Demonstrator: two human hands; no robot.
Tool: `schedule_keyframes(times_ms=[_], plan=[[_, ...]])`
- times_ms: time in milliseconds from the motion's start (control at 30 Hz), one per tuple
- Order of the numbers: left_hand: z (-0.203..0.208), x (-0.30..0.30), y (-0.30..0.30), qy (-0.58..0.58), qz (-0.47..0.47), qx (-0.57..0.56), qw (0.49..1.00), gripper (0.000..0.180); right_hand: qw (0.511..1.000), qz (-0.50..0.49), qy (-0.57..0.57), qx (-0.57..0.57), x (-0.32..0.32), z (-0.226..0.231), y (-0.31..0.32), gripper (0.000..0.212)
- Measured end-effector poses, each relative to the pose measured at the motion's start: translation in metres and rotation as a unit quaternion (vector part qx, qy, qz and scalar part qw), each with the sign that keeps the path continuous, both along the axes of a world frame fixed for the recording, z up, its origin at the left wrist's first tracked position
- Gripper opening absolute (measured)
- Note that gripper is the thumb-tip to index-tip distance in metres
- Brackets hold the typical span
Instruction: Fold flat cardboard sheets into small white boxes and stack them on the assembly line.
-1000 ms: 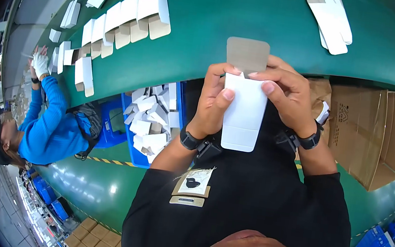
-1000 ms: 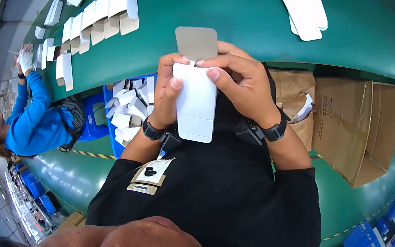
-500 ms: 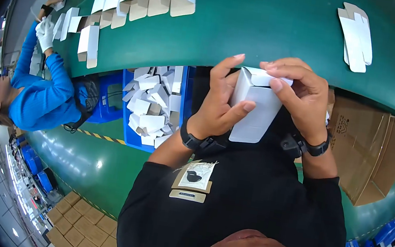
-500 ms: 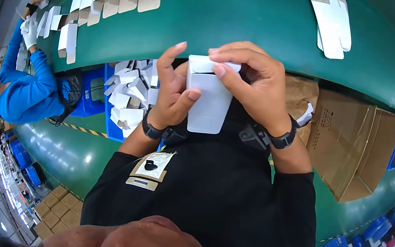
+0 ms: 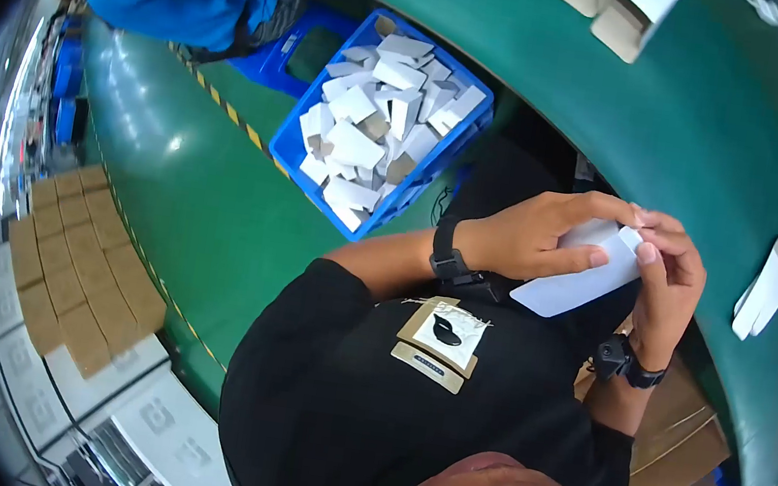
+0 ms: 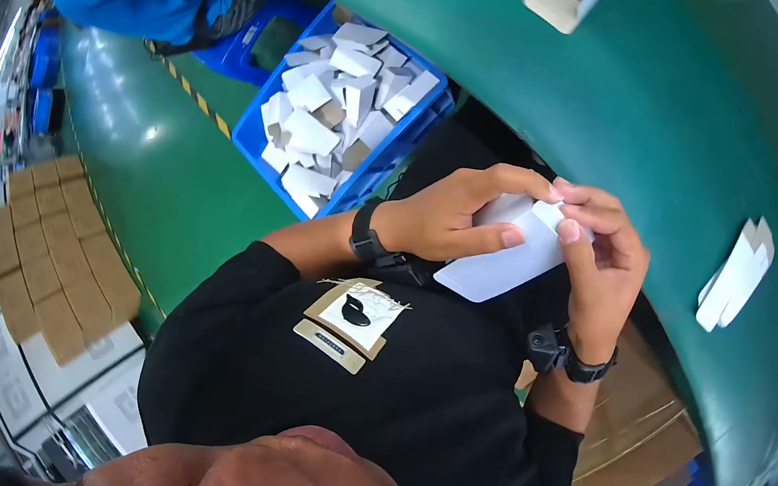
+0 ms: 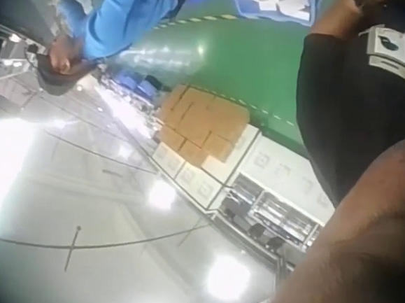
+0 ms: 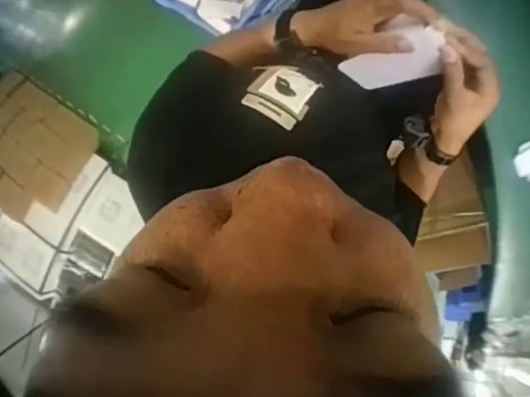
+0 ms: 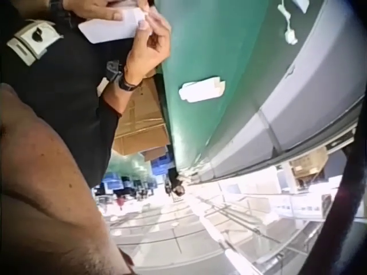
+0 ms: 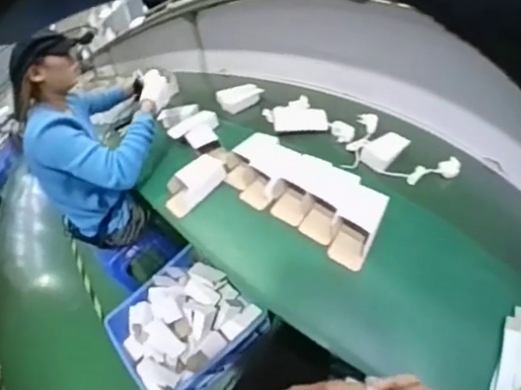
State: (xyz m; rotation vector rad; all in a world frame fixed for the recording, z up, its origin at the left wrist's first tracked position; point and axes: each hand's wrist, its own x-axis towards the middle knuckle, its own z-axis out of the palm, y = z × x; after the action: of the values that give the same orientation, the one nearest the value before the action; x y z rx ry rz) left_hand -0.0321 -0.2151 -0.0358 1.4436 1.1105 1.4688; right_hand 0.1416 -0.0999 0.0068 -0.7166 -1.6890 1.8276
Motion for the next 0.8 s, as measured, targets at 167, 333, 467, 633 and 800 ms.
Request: schedule_keyframes(times_ms=[167, 333, 467, 633, 800], plan=[[-0.025, -0.024, -0.05, -0.161, 0.027, -0.107, 0.981, 0.039, 0.992, 0.08, -0.031, 0.091, -0.037, -0.02, -0.037, 0.021], [-0.045, -0.033, -0.07, -0.113, 0.104, -0.093, 0.984, 0.033, 0.988, 0.121, -0.069, 0.068, -0.063, -0.038, -0.046, 0.026], [-0.087, -0.075, -0.093, 0.043, 0.294, -0.064, 0.953, 0.027, 0.98, 0.096, -0.117, 0.128, -0.08, -0.034, -0.046, 0.032], [-0.157, -0.192, -0.147, -0.195, 0.474, -0.203, 0.834, 0.037, 0.89, -0.168, -0.238, 0.35, -0.021, -0.018, 0.046, 0.032], [-0.298, -0.249, -0.124, 0.09, 0.429, -0.284, 0.853, 0.046, 0.599, -0.272, -0.513, 0.552, 0.106, -0.03, 0.147, 0.046]])
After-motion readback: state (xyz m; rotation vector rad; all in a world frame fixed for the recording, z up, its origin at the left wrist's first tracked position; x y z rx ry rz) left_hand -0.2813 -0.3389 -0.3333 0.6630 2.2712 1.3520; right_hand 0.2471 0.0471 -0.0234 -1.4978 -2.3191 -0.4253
